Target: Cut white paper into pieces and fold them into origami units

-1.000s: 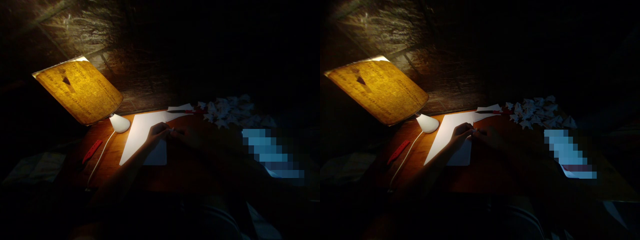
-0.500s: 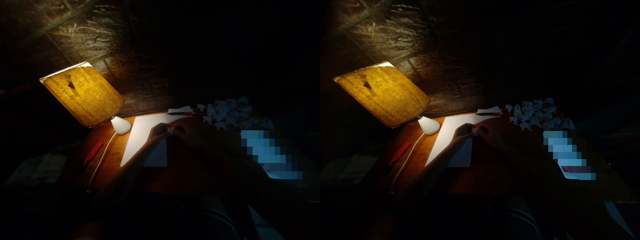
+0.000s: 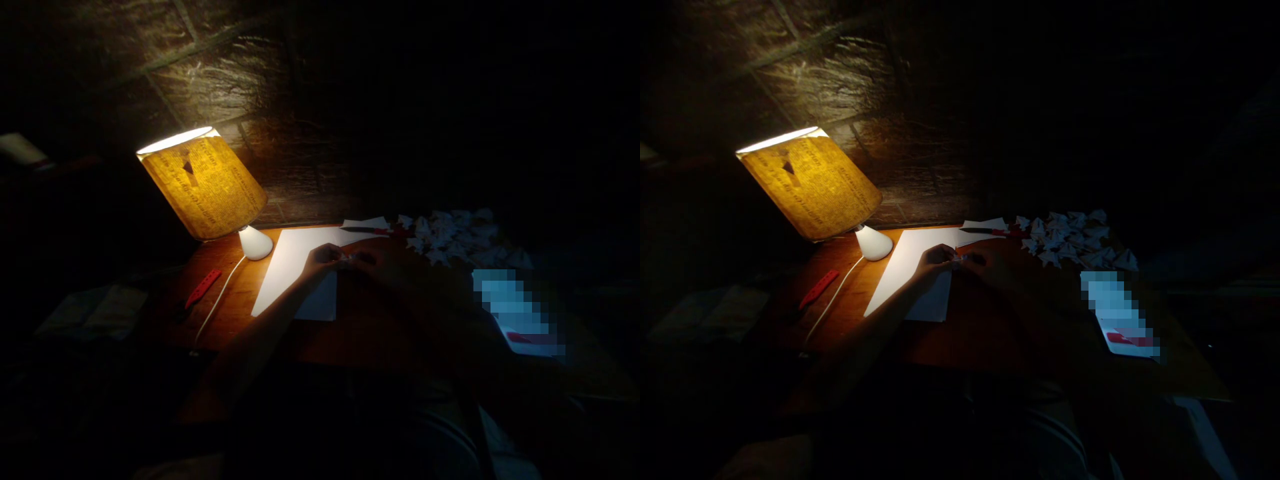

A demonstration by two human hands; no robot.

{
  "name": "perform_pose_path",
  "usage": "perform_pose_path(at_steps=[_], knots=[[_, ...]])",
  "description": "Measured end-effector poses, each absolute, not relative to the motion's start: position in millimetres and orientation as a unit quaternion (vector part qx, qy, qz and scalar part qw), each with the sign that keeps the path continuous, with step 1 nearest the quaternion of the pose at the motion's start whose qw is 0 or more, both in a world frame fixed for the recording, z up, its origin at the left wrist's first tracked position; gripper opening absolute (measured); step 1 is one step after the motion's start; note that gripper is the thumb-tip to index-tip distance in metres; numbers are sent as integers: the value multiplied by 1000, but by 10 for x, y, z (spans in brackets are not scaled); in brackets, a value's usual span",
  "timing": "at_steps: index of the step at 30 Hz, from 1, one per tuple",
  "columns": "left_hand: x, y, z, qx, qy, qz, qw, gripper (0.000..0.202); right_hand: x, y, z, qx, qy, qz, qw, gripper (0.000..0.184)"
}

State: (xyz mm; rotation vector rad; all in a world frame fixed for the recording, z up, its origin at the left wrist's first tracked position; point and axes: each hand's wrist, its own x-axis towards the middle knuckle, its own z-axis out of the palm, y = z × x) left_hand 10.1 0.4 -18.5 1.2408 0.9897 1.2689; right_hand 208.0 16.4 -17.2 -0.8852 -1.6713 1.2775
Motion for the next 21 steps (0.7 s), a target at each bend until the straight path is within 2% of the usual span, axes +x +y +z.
perform_pose_path(at_steps=[4, 10, 21], knots=[[93, 20, -208, 509, 407, 532, 541, 49, 2072, 154, -191, -364, -670, 497, 413, 35], [89, 19, -216, 512, 401, 521, 553, 46, 2072, 170, -201, -351, -703, 497, 369, 28], [63, 69, -272, 484, 404, 514, 581, 53, 2080, 116, -120, -377, -656, 526, 387, 23]])
